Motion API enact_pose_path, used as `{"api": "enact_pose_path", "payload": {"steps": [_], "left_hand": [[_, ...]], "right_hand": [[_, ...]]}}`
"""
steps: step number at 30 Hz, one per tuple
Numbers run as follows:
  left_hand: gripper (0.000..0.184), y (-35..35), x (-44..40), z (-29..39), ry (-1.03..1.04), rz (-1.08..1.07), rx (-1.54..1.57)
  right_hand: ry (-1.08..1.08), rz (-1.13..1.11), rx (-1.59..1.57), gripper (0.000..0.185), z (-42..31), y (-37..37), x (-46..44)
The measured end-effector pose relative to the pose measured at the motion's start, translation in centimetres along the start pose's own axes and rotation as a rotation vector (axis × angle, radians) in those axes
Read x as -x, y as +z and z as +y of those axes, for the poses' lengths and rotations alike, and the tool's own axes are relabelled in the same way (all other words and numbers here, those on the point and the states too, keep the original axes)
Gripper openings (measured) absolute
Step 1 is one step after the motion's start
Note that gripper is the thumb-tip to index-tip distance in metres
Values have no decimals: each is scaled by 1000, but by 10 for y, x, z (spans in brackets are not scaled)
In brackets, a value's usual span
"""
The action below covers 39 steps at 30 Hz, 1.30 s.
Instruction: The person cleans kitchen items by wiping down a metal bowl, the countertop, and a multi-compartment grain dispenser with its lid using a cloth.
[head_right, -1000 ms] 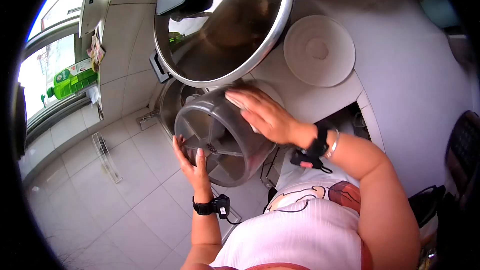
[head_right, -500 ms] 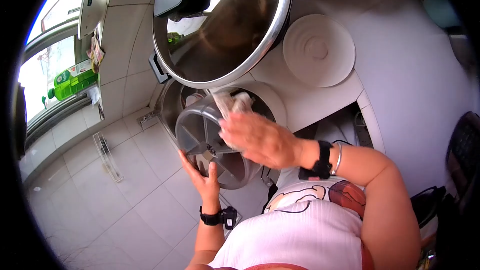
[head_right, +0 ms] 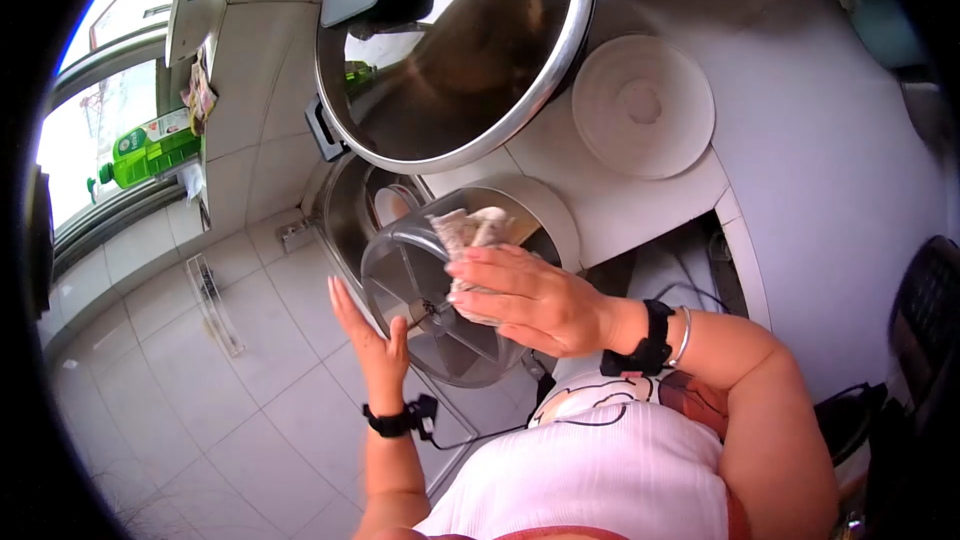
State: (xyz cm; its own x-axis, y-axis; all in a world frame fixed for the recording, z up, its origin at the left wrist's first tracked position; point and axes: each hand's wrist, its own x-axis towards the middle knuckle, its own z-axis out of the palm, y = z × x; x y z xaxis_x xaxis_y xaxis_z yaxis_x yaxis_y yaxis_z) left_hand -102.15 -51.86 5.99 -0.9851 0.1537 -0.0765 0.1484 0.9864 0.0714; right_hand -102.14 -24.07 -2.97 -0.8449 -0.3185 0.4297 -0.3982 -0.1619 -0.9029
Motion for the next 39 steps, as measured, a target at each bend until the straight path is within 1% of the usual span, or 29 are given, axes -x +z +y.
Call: {"api": "enact_pose_path", "payload": {"steps": [1, 2, 3, 6, 7, 9, 10, 11, 12, 13, 14, 15, 16, 17, 18, 19, 21, 23, 24, 26, 27, 28, 30, 31, 33, 34, 36, 38, 39], "left_hand": [[87, 9, 10, 2, -110, 159, 212], [78, 18, 21, 10, -226, 150, 499], [78, 23, 26, 17, -227, 147, 497], [73, 33, 28, 35, -398, 218, 536], [73, 33, 24, 33, -390, 222, 538], [74, 31, 19, 27, -347, 190, 585], [74, 29, 17, 22, -355, 189, 583], [78, 28, 10, 15, -232, 164, 577], [81, 28, 1, 9, -110, 138, 571], [81, 24, -8, 7, -115, 134, 571], [84, 17, -19, 7, 4, 85, 465], [88, 13, -30, 5, 126, 40, 358], [92, 13, -37, -1, 166, -1, 371], [92, 8, -36, 3, 167, 2, 371], [94, -1, -36, 9, 131, -13, 205], [95, -5, -35, 14, 97, -27, 39], [98, -1, -16, 22, -9, 115, 222], [98, 8, 8, 30, -37, 99, 228], [98, 11, 10, 34, -40, 94, 229], [87, 15, 11, 38, -100, 100, 215], [87, 15, 11, 38, -98, 96, 212], [84, 15, 9, 38, -84, 103, 202], [81, 15, 7, 40, -64, 107, 187], [78, 15, 6, 41, -78, 106, 181], [76, 15, 8, 43, -83, 93, 173], [74, 17, 8, 42, -101, 105, 186], [72, 19, 5, 42, -98, 105, 203], [70, 19, 7, 43, -117, 128, 223], [70, 19, 9, 44, -114, 117, 224]], "right_hand": [[-47, -102, 60, 47, 3, -4, -12], [-66, -23, 59, 44, 9, -4, -24], [28, 31, -5, 41, 16, -5, -33], [210, 34, -106, 42, 55, -6, -26], [204, 38, -101, 42, 52, -8, -22], [271, 141, -33, 45, 35, -1, -5], [219, 145, -20, 48, 27, 1, 4], [187, 148, -59, 49, 16, 4, 8], [107, 79, -72, 49, 11, 0, 2], [34, 11, -89, 48, 2, -3, -8], [33, -80, 44, 41, -10, -12, -26], [34, -78, 43, 41, -3, -8, -40], [22, -39, 45, 38, 8, -4, -52], [10, -1, 45, 35, 21, -2, -59], [98, 44, -97, 34, 38, -1, -60], [222, -4, -196, 36, 54, -4, -54], [309, 53, -141, 39, 57, -7, -32], [316, 135, -83, 42, 34, -3, -8], [232, 120, -56, 44, 22, -3, -2], [129, 83, -29, 42, 3, -6, -12], [61, 47, -30, 40, 1, -9, -25], [59, 55, -30, 40, 7, -9, -37], [16, -124, -82, 40, 27, -9, -64], [-6, -95, -132, 36, 42, -6, -73], [245, -86, -350, 32, 58, -6, -74], [249, -70, -347, 32, 67, -3, -64], [391, 181, -287, 27, 85, -4, -33], [659, 351, -184, 24, 84, -16, 4], [684, 463, -212, 26, 80, -21, 25]]}}
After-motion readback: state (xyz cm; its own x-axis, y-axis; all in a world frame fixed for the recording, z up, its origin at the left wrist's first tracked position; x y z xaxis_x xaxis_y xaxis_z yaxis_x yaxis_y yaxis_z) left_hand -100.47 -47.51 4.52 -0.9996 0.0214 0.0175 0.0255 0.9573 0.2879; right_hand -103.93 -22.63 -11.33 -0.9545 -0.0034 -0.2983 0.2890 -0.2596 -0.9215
